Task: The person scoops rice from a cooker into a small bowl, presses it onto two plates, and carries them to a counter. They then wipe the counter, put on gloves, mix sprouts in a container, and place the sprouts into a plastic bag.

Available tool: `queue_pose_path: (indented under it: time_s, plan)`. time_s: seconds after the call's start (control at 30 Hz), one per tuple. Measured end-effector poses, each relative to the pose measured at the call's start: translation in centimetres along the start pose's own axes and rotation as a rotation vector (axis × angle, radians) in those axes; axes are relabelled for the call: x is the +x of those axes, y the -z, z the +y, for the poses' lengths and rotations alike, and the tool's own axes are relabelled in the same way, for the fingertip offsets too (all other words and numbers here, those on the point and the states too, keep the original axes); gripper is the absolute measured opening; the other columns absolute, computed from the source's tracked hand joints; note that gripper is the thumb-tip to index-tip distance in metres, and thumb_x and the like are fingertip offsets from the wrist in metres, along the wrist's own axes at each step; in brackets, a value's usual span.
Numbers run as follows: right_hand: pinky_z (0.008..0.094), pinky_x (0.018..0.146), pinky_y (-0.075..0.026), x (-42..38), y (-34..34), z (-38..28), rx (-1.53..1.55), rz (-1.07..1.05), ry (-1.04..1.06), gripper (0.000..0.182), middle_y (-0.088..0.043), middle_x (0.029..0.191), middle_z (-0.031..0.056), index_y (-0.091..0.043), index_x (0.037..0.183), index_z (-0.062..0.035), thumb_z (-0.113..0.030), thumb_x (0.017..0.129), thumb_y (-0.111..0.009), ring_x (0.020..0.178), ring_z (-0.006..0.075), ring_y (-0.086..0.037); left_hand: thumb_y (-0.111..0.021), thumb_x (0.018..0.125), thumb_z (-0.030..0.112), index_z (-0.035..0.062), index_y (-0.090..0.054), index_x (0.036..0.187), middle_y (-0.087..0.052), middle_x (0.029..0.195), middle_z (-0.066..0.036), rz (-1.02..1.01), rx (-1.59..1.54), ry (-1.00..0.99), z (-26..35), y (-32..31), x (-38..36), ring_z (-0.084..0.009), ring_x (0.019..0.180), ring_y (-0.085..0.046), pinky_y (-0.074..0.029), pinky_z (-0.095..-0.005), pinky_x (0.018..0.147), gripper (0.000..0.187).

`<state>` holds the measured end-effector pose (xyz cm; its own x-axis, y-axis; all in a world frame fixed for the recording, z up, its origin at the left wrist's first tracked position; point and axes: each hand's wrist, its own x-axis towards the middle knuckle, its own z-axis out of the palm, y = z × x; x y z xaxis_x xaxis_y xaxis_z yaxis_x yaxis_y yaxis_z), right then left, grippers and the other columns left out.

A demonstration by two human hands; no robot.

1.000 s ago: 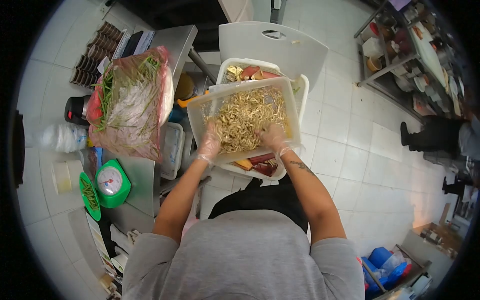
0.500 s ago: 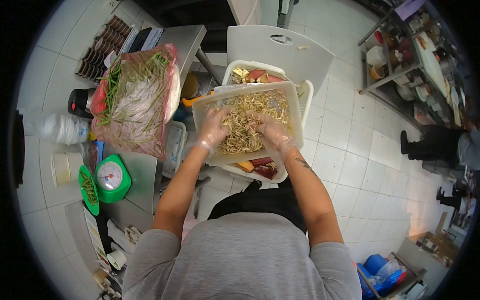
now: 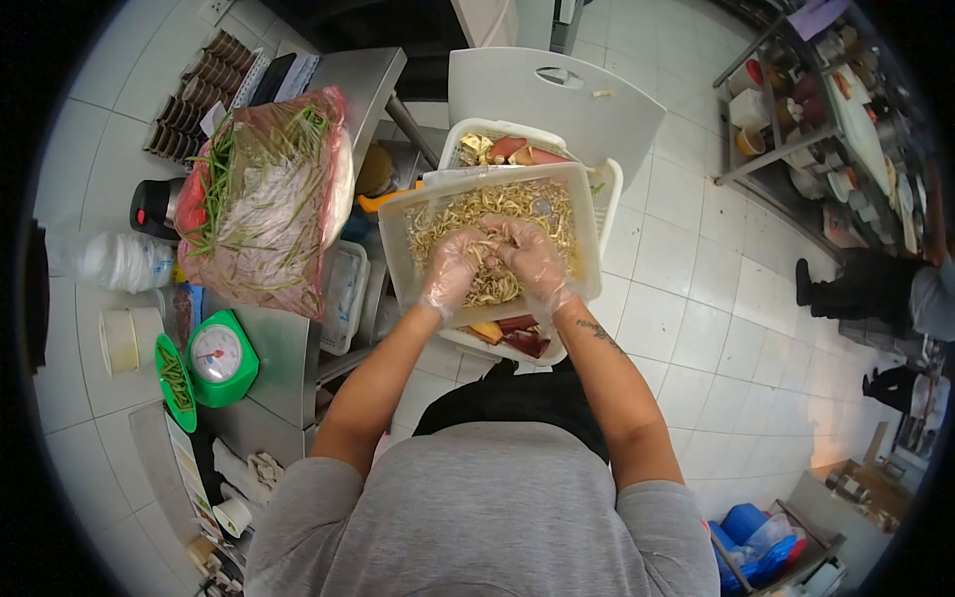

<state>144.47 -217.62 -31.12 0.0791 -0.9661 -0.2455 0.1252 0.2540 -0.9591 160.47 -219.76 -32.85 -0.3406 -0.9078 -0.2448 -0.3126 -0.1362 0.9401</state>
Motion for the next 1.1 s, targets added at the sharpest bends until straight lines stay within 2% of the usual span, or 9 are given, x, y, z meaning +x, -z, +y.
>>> queue_pose_path:
  time_s: [0.07,0.17,0.27,0.3,0.43,0.6,0.8,1.0,1.1]
  plan:
    - [0.0277,0.083,-0.046,0.1,-0.4,0.1,0.132,0.016,-0.07,0.035,-0.064,0.106,0.0082,-0.058,0.12,-0.0002,-0.011,0.088,-0.063,0.089,0.013,-0.058,-0.054,0.083,0.0,0.0019,-0.061,0.098,-0.06,0.093,-0.002,0.069,0.039,-0.028,-1.1,0.5,0.5,-0.0086,0.069,-0.053,-0.046,-0.0253,0.061,0.017]
    - [0.0329,0.083,-0.047,0.3,0.7,-1.1,-0.354,0.105,-0.164,0.035,-0.063,0.11,0.0111,-0.06,0.12,-0.0067,-0.018,0.087,-0.064,0.091,0.0175,-0.06,-0.06,0.078,0.005,0.0031,-0.064,0.098,-0.065,0.093,-0.017,0.071,-0.082,0.063,-2.5,2.1,0.7,-0.0285,0.085,-0.063,-0.048,-0.0369,0.077,0.02]
    - [0.0392,0.09,-0.046,1.5,3.5,2.4,-1.034,0.232,0.341,0.039,-0.058,0.118,0.0182,-0.058,0.124,-0.0147,-0.024,0.087,-0.064,0.105,0.0291,-0.058,-0.061,0.081,0.012,0.0055,-0.064,0.105,-0.065,0.103,-0.015,0.254,0.391,-0.034,-1.7,4.4,0.4,-0.0287,0.091,-0.063,-0.048,-0.0388,0.081,0.025]
    - [0.0408,0.093,-0.044,1.9,3.7,3.8,-0.979,0.241,0.305,0.041,-0.055,0.122,0.0203,-0.056,0.126,-0.0159,-0.025,0.086,-0.064,0.109,0.0321,-0.055,-0.06,0.085,0.018,0.0099,-0.06,0.115,-0.055,0.125,-0.018,0.208,0.587,0.026,-1.2,5.2,0.4,-0.0329,0.107,-0.057,-0.045,-0.0421,0.09,0.031]
    - [0.0441,0.103,-0.037,1.4,-0.4,3.5,-0.876,0.165,0.164,0.049,-0.046,0.13,0.0269,-0.049,0.132,-0.0182,-0.026,0.086,-0.064,0.122,0.0406,-0.045,-0.061,0.08,0.01,0.0154,-0.052,0.126,-0.04,0.134,-0.024,0.209,0.503,-0.009,-4.6,1.6,3.0,-0.0406,0.124,-0.042,-0.04,-0.0466,0.1,0.048]
    - [0.0411,0.106,-0.032,2.5,-3.4,1.7,-0.585,0.07,0.196,0.053,-0.048,0.136,0.0166,-0.045,0.137,-0.0182,-0.023,0.087,-0.062,0.129,0.0349,-0.039,-0.052,0.076,-0.003,0.0114,-0.048,0.129,-0.042,0.13,-0.027,0.247,0.44,-0.121,-2.5,2.6,3.3,-0.0452,0.116,-0.047,-0.04,-0.0482,0.097,0.054]
    - [0.0446,0.09,-0.044,4.4,-4.5,-0.4,-0.69,0.176,0.304,0.035,-0.061,0.108,0.0238,-0.059,0.118,-0.0095,-0.029,0.089,-0.06,0.104,0.0394,-0.057,-0.05,0.081,0.006,0.0064,-0.05,0.126,-0.055,0.115,-0.028,0.263,0.479,-0.006,0.5,5.4,2.7,-0.0439,0.103,-0.055,-0.045,-0.0488,0.087,0.045]
    - [0.0444,0.094,-0.043,3.4,-4.0,-5.3,-0.855,0.164,-0.117,0.048,-0.061,0.113,0.0232,-0.059,0.122,-0.0086,-0.044,0.089,-0.056,0.11,0.0374,-0.056,-0.051,0.088,0.025,0.0032,-0.053,0.123,-0.063,0.108,-0.022,0.114,0.278,0.114,3.5,6.8,2.3,-0.0385,0.101,-0.059,-0.044,-0.0428,0.089,0.041]
    - [0.0439,0.096,-0.042,3.5,-1.7,-1.3,-1.083,0.165,0.073,0.055,-0.057,0.121,0.0227,-0.056,0.127,-0.0076,-0.047,0.089,-0.055,0.12,0.0362,-0.05,-0.057,0.087,0.028,0.0051,-0.06,0.112,-0.063,0.103,-0.022,0.331,0.784,-0.451,-1.9,5.8,2.3,-0.0402,0.089,-0.061,-0.048,-0.044,0.085,0.034]
